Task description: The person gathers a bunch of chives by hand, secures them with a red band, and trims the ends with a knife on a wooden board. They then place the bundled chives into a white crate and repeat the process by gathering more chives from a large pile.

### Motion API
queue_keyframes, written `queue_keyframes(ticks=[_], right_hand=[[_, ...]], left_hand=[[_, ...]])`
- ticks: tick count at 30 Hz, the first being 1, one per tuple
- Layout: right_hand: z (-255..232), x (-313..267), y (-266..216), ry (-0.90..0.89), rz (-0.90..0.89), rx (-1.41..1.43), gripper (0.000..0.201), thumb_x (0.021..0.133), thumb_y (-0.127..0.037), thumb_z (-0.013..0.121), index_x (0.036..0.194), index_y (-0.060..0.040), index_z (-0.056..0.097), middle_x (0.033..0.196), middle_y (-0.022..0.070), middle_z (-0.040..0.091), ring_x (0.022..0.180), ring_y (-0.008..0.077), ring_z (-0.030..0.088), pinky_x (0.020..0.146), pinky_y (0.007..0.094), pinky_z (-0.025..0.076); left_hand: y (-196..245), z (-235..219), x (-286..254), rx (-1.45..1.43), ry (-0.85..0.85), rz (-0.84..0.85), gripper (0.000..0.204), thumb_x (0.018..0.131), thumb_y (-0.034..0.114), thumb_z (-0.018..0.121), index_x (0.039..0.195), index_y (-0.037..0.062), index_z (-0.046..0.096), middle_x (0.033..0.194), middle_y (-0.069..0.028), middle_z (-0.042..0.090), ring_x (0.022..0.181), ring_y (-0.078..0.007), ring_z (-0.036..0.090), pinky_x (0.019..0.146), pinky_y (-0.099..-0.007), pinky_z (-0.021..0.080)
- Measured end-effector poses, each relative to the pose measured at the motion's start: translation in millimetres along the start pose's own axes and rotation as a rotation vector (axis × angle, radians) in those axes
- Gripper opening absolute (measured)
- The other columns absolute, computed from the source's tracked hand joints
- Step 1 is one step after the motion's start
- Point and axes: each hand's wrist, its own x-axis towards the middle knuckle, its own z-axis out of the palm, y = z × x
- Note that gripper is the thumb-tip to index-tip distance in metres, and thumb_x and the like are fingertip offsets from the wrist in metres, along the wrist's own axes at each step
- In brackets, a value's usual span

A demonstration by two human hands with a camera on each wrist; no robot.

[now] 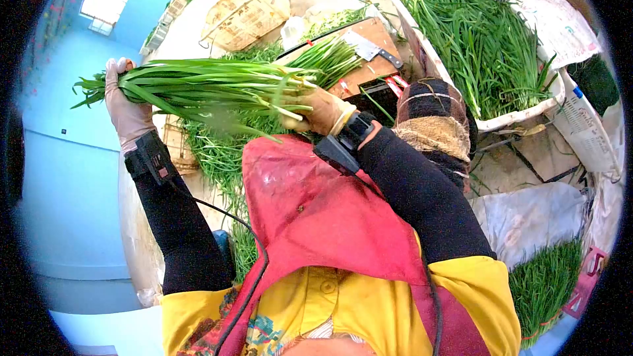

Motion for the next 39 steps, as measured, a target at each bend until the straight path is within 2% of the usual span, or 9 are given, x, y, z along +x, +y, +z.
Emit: queue_keyframes(ticks=[1, 5, 7, 8, 12, 17, 27, 33, 39], right_hand=[[-6, 3, -10, 0.056, -0.261, -0.313, 0.039, 0.084, -0.004, 0.058, 0.122, -0.0098, 0.062, 0.120, 0.0144, 0.063, 0.113, 0.0321, 0.058, 0.099, 0.0385, 0.046], [-22, -46, 72, -0.049, -0.015, -0.082, 0.020, 0.084, -0.006, 0.058, 0.102, -0.0027, 0.066, 0.097, 0.0156, 0.069, 0.092, 0.0261, 0.067, 0.086, 0.0367, 0.053], [-42, -55, 33, -0.170, 1.121, 0.084, 0.017, 0.084, -0.014, 0.062, 0.094, -0.0006, 0.065, 0.088, 0.0129, 0.070, 0.088, 0.0237, 0.068, 0.080, 0.0357, 0.053], [-46, -60, 41, -0.574, 0.961, -0.380, 0.028, 0.083, -0.020, 0.066, 0.102, -0.0002, 0.066, 0.093, 0.0116, 0.070, 0.093, 0.0253, 0.066, 0.085, 0.0361, 0.051], [-49, -51, 19, -0.083, 0.470, -0.039, 0.092, 0.076, -0.016, 0.076, 0.149, 0.0025, 0.023, 0.146, 0.0229, 0.041, 0.135, 0.0283, 0.040, 0.112, 0.0329, 0.031], [-24, 22, -46, 0.136, 0.196, 0.303, 0.054, 0.082, -0.001, 0.071, 0.133, -0.0010, 0.052, 0.128, 0.0157, 0.059, 0.119, 0.0200, 0.054, 0.097, 0.0308, 0.047], [-18, -13, -2, 0.110, 0.396, 0.218, 0.009, 0.085, -0.007, 0.067, 0.092, -0.0029, 0.071, 0.083, 0.0038, 0.070, 0.075, 0.0128, 0.063, 0.068, 0.0298, 0.051], [-46, -73, 21, -0.759, 0.896, -0.515, 0.038, 0.074, -0.025, 0.068, 0.106, -0.0065, 0.069, 0.102, 0.0186, 0.069, 0.097, 0.0362, 0.065, 0.087, 0.0412, 0.051], [-34, -21, -22, -0.163, 0.710, 0.304, 0.054, 0.087, -0.018, 0.067, 0.136, -0.0023, 0.049, 0.126, 0.0111, 0.060, 0.114, 0.0183, 0.056, 0.098, 0.0299, 0.044]], left_hand=[[0, -3, 1, 0.000, 0.003, 0.001, 0.019, 0.094, 0.022, 0.064, 0.092, 0.0039, 0.062, 0.086, -0.0057, 0.065, 0.080, -0.0151, 0.062, 0.074, -0.0283, 0.054], [7, -4, 2, 0.037, 0.052, 0.065, 0.018, 0.095, 0.022, 0.063, 0.094, 0.0038, 0.062, 0.087, -0.0062, 0.065, 0.081, -0.0155, 0.062, 0.074, -0.0299, 0.054], [10, -5, 1, 0.059, 0.092, 0.094, 0.018, 0.095, 0.022, 0.063, 0.095, 0.0039, 0.062, 0.087, -0.0065, 0.065, 0.081, -0.0155, 0.062, 0.074, -0.0307, 0.055], [12, -5, 1, 0.074, 0.100, 0.109, 0.018, 0.095, 0.022, 0.063, 0.097, 0.0043, 0.061, 0.088, -0.0065, 0.065, 0.082, -0.0153, 0.062, 0.073, -0.0310, 0.055], [14, -6, -2, 0.157, 0.053, 0.135, 0.017, 0.094, 0.021, 0.063, 0.102, 0.0057, 0.059, 0.088, -0.0059, 0.065, 0.082, -0.0147, 0.061, 0.073, -0.0307, 0.054], [11, 6, -15, 0.066, -0.031, 0.115, 0.020, 0.094, 0.021, 0.064, 0.105, 0.0050, 0.058, 0.090, -0.0047, 0.063, 0.082, -0.0144, 0.061, 0.072, -0.0275, 0.053], [10, 7, -18, 0.118, 0.017, 0.086, 0.018, 0.093, 0.024, 0.066, 0.094, 0.0068, 0.060, 0.083, -0.0038, 0.062, 0.077, -0.0140, 0.059, 0.073, -0.0284, 0.051], [19, 10, -18, 0.161, 0.086, 0.141, 0.016, 0.093, 0.021, 0.065, 0.097, 0.0076, 0.058, 0.082, -0.0039, 0.061, 0.078, -0.0145, 0.058, 0.073, -0.0285, 0.050], [14, 8, -18, 0.157, 0.063, 0.157, 0.016, 0.093, 0.021, 0.064, 0.099, 0.0071, 0.058, 0.083, -0.0046, 0.062, 0.079, -0.0152, 0.059, 0.074, -0.0292, 0.051]])
